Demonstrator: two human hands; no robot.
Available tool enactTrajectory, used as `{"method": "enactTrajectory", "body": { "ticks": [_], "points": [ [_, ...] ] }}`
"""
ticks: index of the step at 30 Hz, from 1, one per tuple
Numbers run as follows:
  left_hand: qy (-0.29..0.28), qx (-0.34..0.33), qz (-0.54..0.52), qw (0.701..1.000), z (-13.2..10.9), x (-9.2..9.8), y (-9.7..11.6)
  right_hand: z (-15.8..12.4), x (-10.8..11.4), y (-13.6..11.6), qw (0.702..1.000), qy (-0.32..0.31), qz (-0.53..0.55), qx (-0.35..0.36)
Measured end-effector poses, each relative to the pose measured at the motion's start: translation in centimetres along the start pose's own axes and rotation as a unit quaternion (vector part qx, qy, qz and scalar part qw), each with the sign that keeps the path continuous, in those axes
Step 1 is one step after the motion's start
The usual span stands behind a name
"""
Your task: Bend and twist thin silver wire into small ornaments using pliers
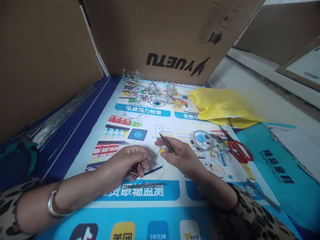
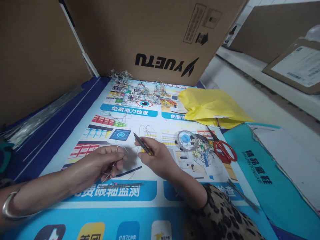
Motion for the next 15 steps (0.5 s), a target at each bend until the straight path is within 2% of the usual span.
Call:
{"method": "enactTrajectory", "body": {
  "ticks": [7, 15],
  "points": [
    [0.001, 0.014, -0.014, 1.0, -0.14, -0.39, -0.04, -0.53, -0.4, 0.05, 0.978, -0.111, 0.166, -0.066],
    [0.011, 0.019, -0.026, 0.999, -0.26, -0.29, 0.06, -0.7, -0.27, -0.1, 0.947, -0.209, 0.239, -0.056]
  ]
}}
Point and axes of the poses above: each hand's wrist, its own z-axis towards the middle knuckle, its own x-axis out of the back of the hand, y = z × x, the point moved 4 cm from there along z, towards the middle knuckle, and after that the axes turned 11 degrees about y, right-handed, at the moved point
